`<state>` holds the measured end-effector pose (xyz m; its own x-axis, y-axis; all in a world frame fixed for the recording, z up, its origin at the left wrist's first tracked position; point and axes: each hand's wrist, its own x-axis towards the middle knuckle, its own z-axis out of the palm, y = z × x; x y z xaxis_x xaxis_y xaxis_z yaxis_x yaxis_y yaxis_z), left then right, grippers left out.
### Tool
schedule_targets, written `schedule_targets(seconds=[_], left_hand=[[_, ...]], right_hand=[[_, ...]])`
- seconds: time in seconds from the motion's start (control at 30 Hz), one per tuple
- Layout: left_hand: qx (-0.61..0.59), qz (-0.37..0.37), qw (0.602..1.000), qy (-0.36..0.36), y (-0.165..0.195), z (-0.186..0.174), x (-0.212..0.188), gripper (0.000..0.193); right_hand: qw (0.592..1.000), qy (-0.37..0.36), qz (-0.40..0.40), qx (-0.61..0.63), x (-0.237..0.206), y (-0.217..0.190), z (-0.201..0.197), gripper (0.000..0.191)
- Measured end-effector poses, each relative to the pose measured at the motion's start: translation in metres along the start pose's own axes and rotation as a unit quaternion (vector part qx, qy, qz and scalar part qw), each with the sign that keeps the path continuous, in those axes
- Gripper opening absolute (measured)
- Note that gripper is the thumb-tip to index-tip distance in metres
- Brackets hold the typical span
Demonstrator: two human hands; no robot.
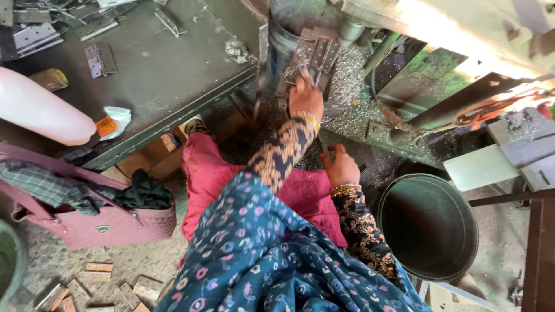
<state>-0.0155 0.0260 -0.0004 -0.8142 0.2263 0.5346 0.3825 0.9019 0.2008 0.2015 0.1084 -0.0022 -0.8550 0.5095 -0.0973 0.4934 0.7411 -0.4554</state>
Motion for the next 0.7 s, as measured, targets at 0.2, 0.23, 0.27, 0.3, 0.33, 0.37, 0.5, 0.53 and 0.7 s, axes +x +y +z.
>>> schedule_targets(seconds=[0.2,0.23,0.27,0.3,0.33,0.37,0.5,0.53,0.7], left_hand=[[-0.007,0.017,0.988,-0.154,0.028,-0.001,-0.005,0.041],[0.009,0.017,0.985,-0.169,0.030,0.001,-0.001,0.038],[0.024,0.019,0.982,-0.185,0.032,0.002,0.003,0.034],[0.038,0.021,0.979,-0.199,0.034,0.003,0.004,0.031],[0.041,0.019,0.979,-0.200,0.034,0.004,0.004,0.031],[0.042,0.018,0.978,-0.202,0.035,0.004,0.004,0.031],[-0.012,0.004,0.993,-0.118,0.032,0.001,0.006,0.036],[-0.003,0.017,0.989,-0.147,0.031,0.000,0.007,0.035],[0.034,0.039,0.978,-0.200,0.025,-0.001,0.012,0.036]], right_hand=[[0.995,-0.044,-0.078,-0.032,0.033,0.020,0.015,0.057],[0.995,-0.041,-0.093,-0.017,0.036,0.027,0.024,0.057],[0.994,-0.038,-0.106,-0.003,0.037,0.034,0.036,0.058],[0.994,-0.037,-0.099,0.008,0.039,0.042,0.047,0.054],[0.995,-0.037,-0.091,0.020,0.037,0.050,0.059,0.051],[0.996,-0.037,-0.082,0.031,0.037,0.057,0.069,0.048],[0.997,-0.029,-0.063,0.034,0.034,0.073,0.090,0.049],[0.997,-0.039,-0.061,0.039,0.036,0.074,0.089,0.049],[0.998,-0.047,-0.015,-0.031,0.039,0.071,0.070,0.050]])
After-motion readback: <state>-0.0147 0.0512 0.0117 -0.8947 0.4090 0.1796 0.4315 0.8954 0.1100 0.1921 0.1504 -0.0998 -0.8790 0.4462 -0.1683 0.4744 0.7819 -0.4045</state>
